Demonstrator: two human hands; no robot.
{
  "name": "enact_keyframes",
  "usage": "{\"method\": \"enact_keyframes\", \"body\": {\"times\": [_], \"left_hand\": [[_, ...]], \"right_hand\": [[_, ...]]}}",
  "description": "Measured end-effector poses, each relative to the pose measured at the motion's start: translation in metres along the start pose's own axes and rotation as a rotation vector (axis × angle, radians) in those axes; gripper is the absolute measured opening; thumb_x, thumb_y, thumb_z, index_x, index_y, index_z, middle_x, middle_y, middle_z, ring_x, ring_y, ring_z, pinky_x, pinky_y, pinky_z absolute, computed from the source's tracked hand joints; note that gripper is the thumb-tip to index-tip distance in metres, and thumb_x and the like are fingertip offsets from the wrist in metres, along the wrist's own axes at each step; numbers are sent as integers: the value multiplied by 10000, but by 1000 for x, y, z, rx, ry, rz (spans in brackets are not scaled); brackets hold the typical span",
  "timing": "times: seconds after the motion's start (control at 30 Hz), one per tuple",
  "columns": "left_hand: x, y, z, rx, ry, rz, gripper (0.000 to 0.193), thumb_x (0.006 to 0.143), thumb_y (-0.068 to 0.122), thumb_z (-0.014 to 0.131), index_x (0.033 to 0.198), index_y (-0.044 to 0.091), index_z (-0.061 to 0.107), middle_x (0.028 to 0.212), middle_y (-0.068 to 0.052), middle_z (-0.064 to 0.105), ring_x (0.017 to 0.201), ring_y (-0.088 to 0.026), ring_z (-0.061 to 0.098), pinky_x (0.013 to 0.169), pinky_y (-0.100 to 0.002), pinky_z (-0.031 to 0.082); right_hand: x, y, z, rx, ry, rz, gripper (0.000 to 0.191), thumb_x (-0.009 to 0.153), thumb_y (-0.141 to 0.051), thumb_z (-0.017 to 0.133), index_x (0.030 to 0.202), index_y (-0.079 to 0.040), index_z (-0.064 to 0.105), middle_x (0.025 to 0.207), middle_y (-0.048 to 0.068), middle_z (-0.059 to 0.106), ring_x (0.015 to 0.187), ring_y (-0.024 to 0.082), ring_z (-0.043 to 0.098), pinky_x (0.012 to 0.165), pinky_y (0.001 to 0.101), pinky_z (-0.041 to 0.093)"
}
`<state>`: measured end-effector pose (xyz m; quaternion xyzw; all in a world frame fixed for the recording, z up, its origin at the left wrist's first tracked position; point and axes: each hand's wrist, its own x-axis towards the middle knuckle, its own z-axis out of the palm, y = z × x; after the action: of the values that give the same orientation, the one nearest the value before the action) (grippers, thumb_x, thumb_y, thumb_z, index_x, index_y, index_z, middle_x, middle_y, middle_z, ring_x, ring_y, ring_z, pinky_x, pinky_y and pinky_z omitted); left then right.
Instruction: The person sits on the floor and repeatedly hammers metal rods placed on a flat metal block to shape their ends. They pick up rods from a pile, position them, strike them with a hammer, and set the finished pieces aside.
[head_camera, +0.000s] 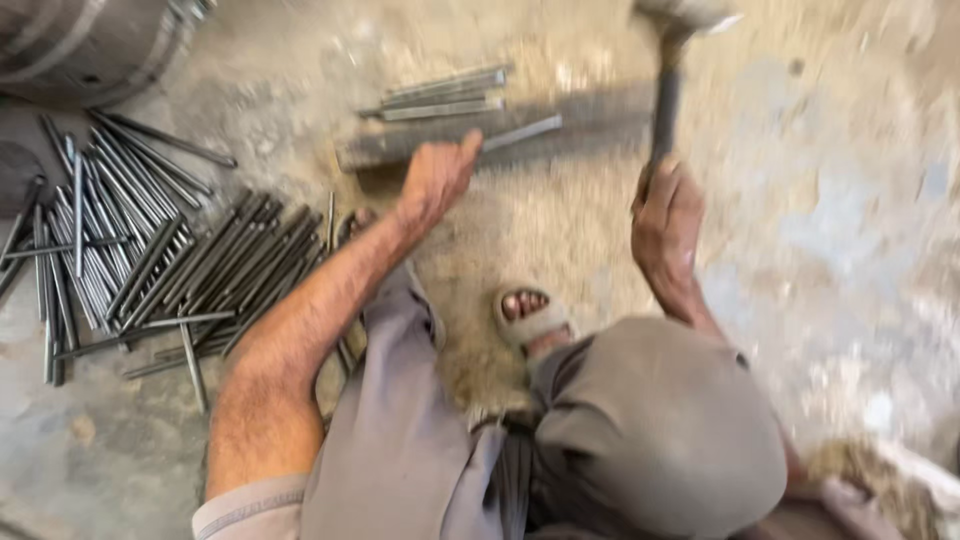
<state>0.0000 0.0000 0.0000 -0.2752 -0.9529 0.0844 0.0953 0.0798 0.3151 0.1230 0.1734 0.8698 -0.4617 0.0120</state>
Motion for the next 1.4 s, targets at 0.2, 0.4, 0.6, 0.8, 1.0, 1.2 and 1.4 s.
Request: {"method": "enact_keyframes", "body": {"times": [0.2,0.4,0.6,0.8,1.0,1.2,1.4], "left_hand": [[22,-10,-16,-214,-301,-89,224,1040,306,553,994,92,506,562,-25,611,434,-175,642,347,-350,488],[16,-4,-3,-125,-234,-96,133,1024,203,585,1026,100,501,627,-25,678,528,-185,708,404,-330,505],[24,-4,-12,-86,-96,-71,154,948,236,585,1035,134,510,606,-20,684,535,-195,705,440,-358,526],[20,1,-1,-142,-181,-100,110,1022,199,572,997,122,499,655,-58,701,557,-226,711,434,-360,531],[17,-17,-20,-260,-92,-80,240,971,190,541,1199,117,543,600,-69,661,467,-235,656,358,-385,502],[-30,-7,-56,-744,262,125,112,1045,220,603,1046,114,567,682,-78,557,501,-255,573,448,-414,480],[-46,10,-80,-892,304,89,144,1029,193,633,1105,98,556,729,-80,584,615,-267,623,562,-404,522]], "right_hand": [[1,49,39,-259,-107,-147,507,1146,-403,366,861,-53,597,674,118,574,604,226,537,565,403,431],[6,53,24,23,-74,-14,538,1157,-413,312,836,-34,519,701,121,494,637,236,498,550,432,412],[22,13,22,-174,-213,-98,506,1138,-431,357,813,-99,557,652,26,508,601,176,507,543,365,401],[5,3,37,-137,-139,139,514,1129,-461,342,1062,-40,629,798,305,594,697,514,559,595,596,408],[27,24,40,-301,-181,123,600,1106,-491,359,1018,19,662,904,354,660,908,578,617,803,621,473],[18,41,53,-273,-141,114,603,1097,-508,363,1018,-4,684,964,363,656,964,592,599,847,643,453],[12,31,50,-246,-153,180,569,1084,-506,365,1073,-32,679,959,351,666,961,593,595,837,653,446]]}}
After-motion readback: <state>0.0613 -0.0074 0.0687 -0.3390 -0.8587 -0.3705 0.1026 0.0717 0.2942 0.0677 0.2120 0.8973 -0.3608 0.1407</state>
